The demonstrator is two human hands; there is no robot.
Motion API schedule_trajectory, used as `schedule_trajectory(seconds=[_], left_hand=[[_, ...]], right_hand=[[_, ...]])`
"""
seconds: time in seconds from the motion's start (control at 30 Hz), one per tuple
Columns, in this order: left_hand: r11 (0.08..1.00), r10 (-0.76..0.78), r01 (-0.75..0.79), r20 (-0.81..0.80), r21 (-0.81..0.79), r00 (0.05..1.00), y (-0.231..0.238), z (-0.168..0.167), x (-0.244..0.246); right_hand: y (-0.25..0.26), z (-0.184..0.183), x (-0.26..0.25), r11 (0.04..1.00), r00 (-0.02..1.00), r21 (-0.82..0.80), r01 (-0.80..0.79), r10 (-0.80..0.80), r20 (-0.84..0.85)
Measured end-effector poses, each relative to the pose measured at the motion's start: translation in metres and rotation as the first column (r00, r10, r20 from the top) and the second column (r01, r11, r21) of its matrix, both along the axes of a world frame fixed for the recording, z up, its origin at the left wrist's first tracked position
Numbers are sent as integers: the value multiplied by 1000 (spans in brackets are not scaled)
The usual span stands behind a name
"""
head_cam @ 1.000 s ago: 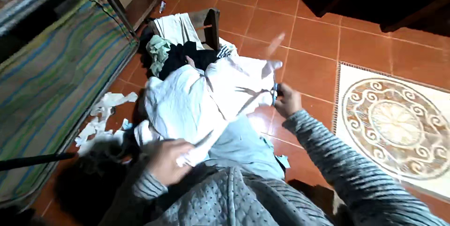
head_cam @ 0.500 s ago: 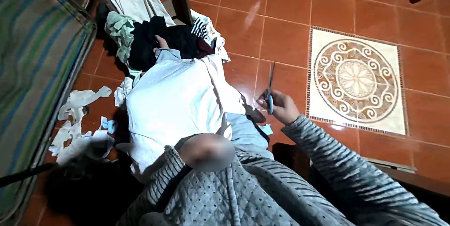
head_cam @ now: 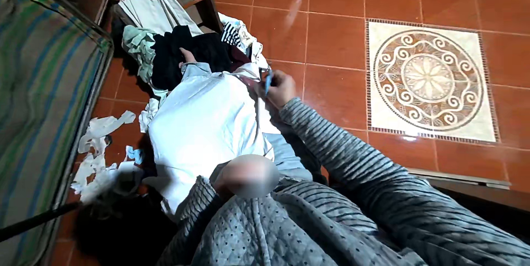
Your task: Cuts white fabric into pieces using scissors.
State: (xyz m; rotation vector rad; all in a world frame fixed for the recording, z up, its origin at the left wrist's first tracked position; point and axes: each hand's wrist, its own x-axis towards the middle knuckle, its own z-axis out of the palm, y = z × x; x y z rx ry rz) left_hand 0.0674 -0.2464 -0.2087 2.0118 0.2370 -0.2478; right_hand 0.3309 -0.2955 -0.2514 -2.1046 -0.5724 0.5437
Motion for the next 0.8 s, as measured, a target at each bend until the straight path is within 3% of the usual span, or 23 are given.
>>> schedule_trajectory(seconds=[0.1, 0.17, 0.27, 0.37, 0.47, 0.57, 0.63, 0.7, 0.73, 0.8], left_hand=[[999, -38, 39, 79, -16, 996, 1, -2, -1], [994, -107, 104, 184, 25, 977, 2, -10, 0], [985, -147, 108, 336, 132, 930, 0, -22, 5], [977, -148, 114, 187, 180, 971, -5, -8, 15], [970, -140, 150, -66, 194, 988, -8, 11, 29], [970, -127, 117, 34, 214, 991, -13, 10, 29], [976, -105, 74, 146, 205, 984, -15, 8, 26], [980, -81, 35, 230, 196, 970, -16, 5, 25], [980, -69, 16, 261, 199, 963, -17, 5, 25], [979, -60, 0, 289, 204, 955, -19, 5, 26]], right_hand=[[-46, -19, -3, 964, 963, 74, 254, -245, -110], [-72, -37, -16, 951, 928, 14, 310, -300, -220], [-88, -46, -33, 971, 902, -156, 182, -228, -367], [-86, -48, -25, 977, 901, -198, 79, -155, -405], [-93, -43, -20, 996, 936, -73, 56, -77, -342], [-121, -18, -24, 993, 953, 87, -85, 107, -285], [-151, 7, -27, 955, 869, 163, -246, 292, -399], [-181, 27, -24, 864, 640, 216, -456, 486, -595], [-192, 30, -23, 809, 515, 232, -539, 535, -670], [-203, 34, -29, 753, 378, 214, -622, 528, -760]])
